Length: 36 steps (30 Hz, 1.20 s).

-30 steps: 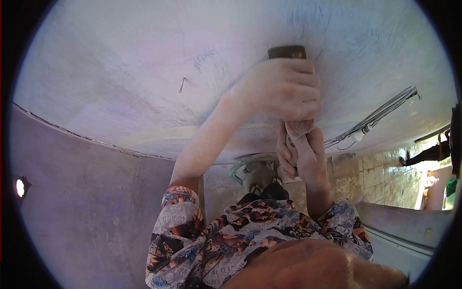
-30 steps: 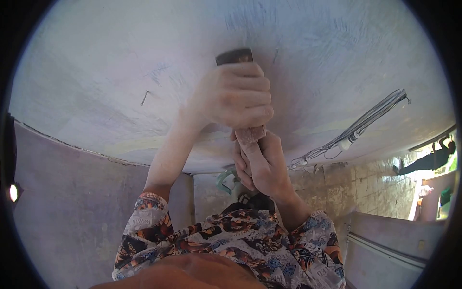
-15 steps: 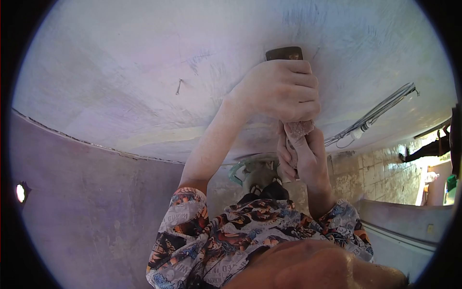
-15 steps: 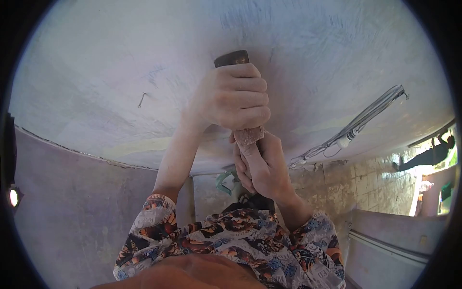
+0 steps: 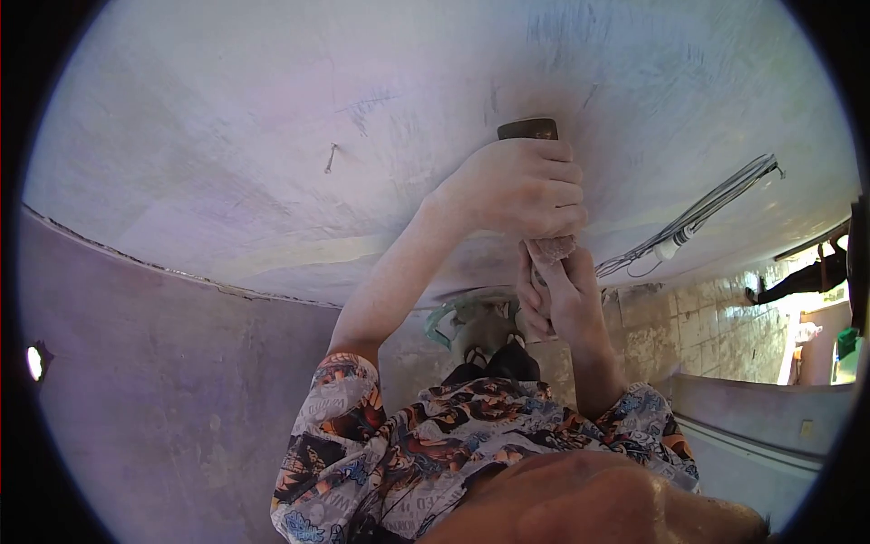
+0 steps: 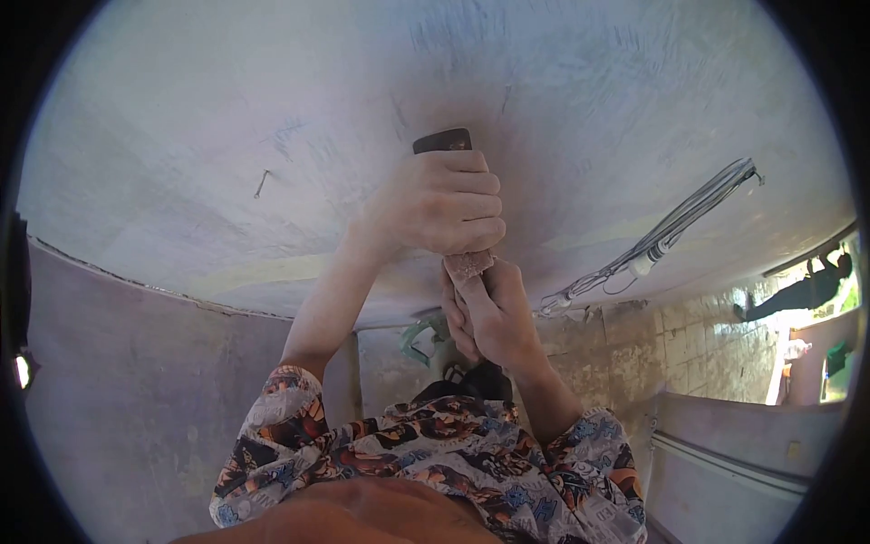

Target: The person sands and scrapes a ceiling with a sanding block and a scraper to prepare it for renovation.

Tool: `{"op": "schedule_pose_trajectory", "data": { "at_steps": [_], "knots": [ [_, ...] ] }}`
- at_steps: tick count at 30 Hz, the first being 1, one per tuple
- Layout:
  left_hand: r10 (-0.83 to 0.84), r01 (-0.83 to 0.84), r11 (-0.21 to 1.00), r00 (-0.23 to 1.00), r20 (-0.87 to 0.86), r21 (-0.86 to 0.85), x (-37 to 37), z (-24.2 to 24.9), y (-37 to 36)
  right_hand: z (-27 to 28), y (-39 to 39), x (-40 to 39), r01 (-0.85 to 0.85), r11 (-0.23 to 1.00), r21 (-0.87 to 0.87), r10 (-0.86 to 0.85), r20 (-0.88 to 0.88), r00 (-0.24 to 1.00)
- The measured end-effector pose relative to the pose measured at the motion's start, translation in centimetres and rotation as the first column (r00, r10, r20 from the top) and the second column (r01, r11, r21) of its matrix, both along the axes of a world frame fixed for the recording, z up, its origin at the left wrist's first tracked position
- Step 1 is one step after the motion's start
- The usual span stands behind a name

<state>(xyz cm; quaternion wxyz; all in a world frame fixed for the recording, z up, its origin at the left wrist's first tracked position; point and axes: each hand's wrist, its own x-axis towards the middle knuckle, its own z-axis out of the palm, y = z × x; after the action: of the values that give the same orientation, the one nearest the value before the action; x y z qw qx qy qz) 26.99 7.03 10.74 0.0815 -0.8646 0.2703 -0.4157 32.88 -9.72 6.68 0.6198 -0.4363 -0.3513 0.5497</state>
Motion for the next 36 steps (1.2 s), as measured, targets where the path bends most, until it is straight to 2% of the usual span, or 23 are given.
{"op": "schedule_pose_trajectory", "data": {
  "at_steps": [2, 6, 8, 11, 13, 16, 18, 21, 23, 25, 27, 29, 31, 34, 36],
  "knots": [
    [0.018, -0.018, 1.000, 0.999, 0.028, -0.003, 0.0, -0.5, 0.1, -1.4, 0.2, 0.3, -0.003, 1.000, 0.013, 0.003, 0.030, 1.000],
    [0.005, -0.010, 0.998, 0.997, 0.080, 0.058, 0.2, 2.1, 0.6, 0.9, 1.2, 0.6, -0.003, 0.996, 0.095, -0.007, 0.107, 0.994],
    [0.028, -0.038, 0.995, 0.993, 0.116, 0.087, 0.3, 2.2, 0.5, 1.2, 0.6, 0.4, 0.002, 0.998, 0.060, -0.008, 0.088, 0.996],
    [-0.010, 0.009, 1.000, 0.996, 0.092, 0.014, 0.0, 0.9, 0.3, 1.1, 0.1, 0.1, 0.000, 1.000, 0.011, -0.001, 0.070, 0.998],
    [-0.026, 0.025, 0.998, 1.000, 0.016, 0.049, -0.5, 2.0, 0.1, 1.1, -0.1, 0.0, -0.001, 1.000, -0.018, 0.002, 0.090, 0.996],
    [-0.018, 0.017, 1.000, 0.996, 0.084, 0.008, -0.1, 0.6, 0.4, 1.1, 0.1, 0.0, -0.007, 1.000, -0.014, 0.007, 0.042, 0.999],
    [-0.021, 0.021, 1.000, 0.996, 0.084, 0.007, 0.1, 0.3, 0.4, -0.1, 0.5, 0.3, 0.006, 1.000, 0.003, -0.007, 0.093, 0.996],
    [-0.002, -0.005, 0.998, 0.995, 0.099, 0.063, 0.0, 2.6, 0.5, 1.3, 0.9, 0.4, 0.016, 0.997, 0.077, -0.026, 0.124, 0.992],
    [0.025, -0.036, 0.993, 0.994, 0.106, 0.109, -0.1, 2.8, 0.3, 1.6, 0.5, 0.2, 0.010, 0.998, 0.056, -0.015, 0.094, 0.995],
    [0.017, -0.020, 0.999, 0.996, 0.088, 0.034, 0.0, 1.7, 0.2, 1.6, 0.6, 0.2, -0.011, 0.999, 0.049, 0.008, 0.058, 0.998],
    [-0.005, 0.002, 0.999, 0.995, 0.104, 0.034, 0.2, 1.8, 0.3, 1.2, 0.4, 0.3, -0.004, 1.000, -0.004, 0.004, 0.088, 0.996],
    [-0.036, 0.032, 0.999, 0.990, 0.133, 0.033, 0.2, 2.5, 0.4, 2.5, 0.5, 0.2, 0.001, 1.000, 0.030, -0.004, 0.090, 0.996],
    [0.006, -0.017, 0.997, 0.992, 0.126, 0.080, -0.3, 4.1, 0.2, 2.8, 0.3, 0.0, 0.019, 0.998, 0.054, -0.024, 0.091, 0.996],
    [0.040, -0.046, 0.998, 0.992, 0.123, 0.043, 0.1, 2.0, -0.2, 2.0, 0.3, 0.1, 0.014, 1.000, 0.026, -0.016, 0.078, 0.997],
    [-0.002, -0.008, 0.997, 0.990, 0.139, 0.076, 0.1, 3.1, 0.4, 2.4, 0.2, 0.0, 0.035, 0.999, 0.031, -0.038, 0.106, 0.994]
  ]
}}
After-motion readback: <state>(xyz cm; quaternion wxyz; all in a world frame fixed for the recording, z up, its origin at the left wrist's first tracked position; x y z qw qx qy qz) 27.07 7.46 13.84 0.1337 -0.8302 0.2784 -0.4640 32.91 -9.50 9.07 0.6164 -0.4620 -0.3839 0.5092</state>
